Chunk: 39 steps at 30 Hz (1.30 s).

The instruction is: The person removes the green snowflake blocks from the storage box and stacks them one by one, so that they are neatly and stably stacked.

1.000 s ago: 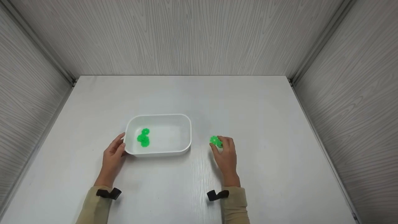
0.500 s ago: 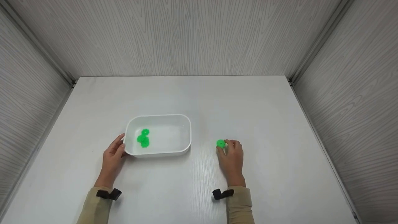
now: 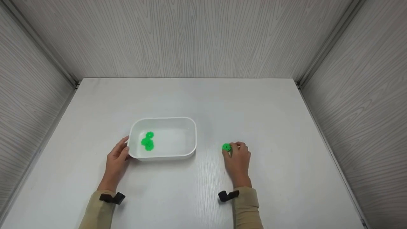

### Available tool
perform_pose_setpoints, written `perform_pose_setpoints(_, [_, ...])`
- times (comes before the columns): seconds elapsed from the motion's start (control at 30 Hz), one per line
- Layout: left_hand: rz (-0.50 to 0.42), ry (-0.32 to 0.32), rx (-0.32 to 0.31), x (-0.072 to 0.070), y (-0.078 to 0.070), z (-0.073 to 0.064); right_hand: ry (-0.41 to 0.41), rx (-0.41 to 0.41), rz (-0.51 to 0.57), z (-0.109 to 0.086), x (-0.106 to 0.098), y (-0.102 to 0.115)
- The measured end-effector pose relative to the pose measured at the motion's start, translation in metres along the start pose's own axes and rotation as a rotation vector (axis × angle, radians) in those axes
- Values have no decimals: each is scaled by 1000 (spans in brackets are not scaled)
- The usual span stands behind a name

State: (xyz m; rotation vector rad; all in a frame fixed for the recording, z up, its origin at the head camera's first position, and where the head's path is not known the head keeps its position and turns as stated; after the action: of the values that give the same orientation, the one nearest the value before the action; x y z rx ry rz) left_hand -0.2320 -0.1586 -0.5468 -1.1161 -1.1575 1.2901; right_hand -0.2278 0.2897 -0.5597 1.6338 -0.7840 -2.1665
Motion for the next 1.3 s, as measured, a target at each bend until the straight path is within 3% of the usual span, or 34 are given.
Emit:
perform_pose_setpoints(0.07, [-6, -1, 0, 0, 1, 1, 0, 6, -9, 0, 1, 0])
perform_pose_setpoints(0.3, [-15, -39, -33, -6, 27, 8, 10, 0, -21, 1, 2, -1])
perform_pose_setpoints(0.53, [29, -61, -10, -7, 30, 7, 42, 42, 34, -4, -1, -1])
perform_pose_setpoints(0.7, [40, -50, -19, -6, 29, 8, 27, 12, 64, -6, -4, 4])
perform_pose_setpoints(0.8, [20, -38, -18, -6, 23, 8, -6, -57, 70, -5, -7, 11])
perform_pose_setpoints(0.97, [21, -17, -1, -3, 8, 3, -125, -243, 57, -6, -18, 34])
perform_pose_setpoints(1.1, [15, -25, -2, -5, 16, 4, -188, -329, 73, -5, -24, 50])
perform_pose_setpoints(1.3, [33, -38, 13, -7, 28, 7, -198, -394, 77, -5, -23, 71])
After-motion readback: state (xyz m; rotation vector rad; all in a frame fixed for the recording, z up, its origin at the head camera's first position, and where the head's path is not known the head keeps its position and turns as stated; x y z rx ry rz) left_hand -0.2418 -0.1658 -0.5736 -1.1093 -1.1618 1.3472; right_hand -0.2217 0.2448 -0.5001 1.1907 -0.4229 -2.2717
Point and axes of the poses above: each hand's wrist, its own z-axis towards the middle knuckle, its own x-axis out of the palm, y = z × x, the point moved 8 cm from there along z, towards the middle knuckle, and after that the axes turned 2 degrees about -z, right-handed, at the moved point
